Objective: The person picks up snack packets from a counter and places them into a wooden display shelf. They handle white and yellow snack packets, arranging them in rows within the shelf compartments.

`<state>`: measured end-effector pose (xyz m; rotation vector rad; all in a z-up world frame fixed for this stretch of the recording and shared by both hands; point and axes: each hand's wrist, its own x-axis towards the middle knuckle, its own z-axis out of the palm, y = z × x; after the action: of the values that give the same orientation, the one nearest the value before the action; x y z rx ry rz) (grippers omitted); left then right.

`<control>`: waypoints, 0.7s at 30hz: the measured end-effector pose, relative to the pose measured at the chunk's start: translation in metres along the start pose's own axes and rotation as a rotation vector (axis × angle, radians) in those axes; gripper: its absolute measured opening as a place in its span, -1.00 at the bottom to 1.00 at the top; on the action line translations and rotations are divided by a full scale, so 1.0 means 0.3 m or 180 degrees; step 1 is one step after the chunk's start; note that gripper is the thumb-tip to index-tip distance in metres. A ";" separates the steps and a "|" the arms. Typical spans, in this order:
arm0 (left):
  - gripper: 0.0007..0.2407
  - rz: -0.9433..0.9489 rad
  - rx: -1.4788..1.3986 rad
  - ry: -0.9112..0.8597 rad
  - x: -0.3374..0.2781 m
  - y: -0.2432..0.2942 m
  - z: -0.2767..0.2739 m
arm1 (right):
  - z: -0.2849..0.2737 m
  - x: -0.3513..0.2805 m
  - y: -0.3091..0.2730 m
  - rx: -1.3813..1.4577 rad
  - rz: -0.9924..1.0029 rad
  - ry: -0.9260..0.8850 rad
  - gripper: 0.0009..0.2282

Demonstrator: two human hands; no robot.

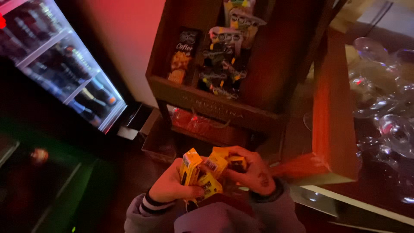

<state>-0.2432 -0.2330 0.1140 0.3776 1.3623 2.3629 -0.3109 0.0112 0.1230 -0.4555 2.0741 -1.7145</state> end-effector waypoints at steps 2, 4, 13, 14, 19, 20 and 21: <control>-0.72 0.0017 -0.0136 -0.0220 0.043 0.013 -0.050 | -0.016 0.015 -0.030 -0.0021 -0.0043 0.0106 -0.54; -0.61 -0.0051 -0.0249 -0.0166 0.083 0.007 -0.110 | -0.033 0.036 -0.017 -0.0599 0.0018 0.0678 -0.71; -0.53 -0.0568 -0.0802 -0.0904 0.232 0.150 -0.258 | -0.033 0.135 -0.040 -0.0661 -0.0371 0.1281 -0.67; -0.53 -0.0609 -0.0797 -0.0961 0.236 0.154 -0.286 | -0.024 0.143 -0.045 -0.0656 -0.0359 0.1350 -0.67; -0.46 -0.0449 -0.0766 -0.0969 0.271 0.240 -0.408 | 0.009 0.161 -0.160 -0.0769 -0.0196 0.1886 -0.69; -0.46 -0.0490 -0.0754 -0.1030 0.278 0.271 -0.421 | 0.012 0.160 -0.172 -0.0760 -0.0189 0.1960 -0.69; -0.47 -0.0262 -0.0718 -0.0915 0.290 0.300 -0.430 | 0.011 0.156 -0.187 -0.0643 -0.0233 0.2059 -0.69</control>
<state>-0.3914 -0.3331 0.1319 0.5580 0.9531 2.2590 -0.3499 -0.0254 0.1726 -0.0195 2.7220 -1.8730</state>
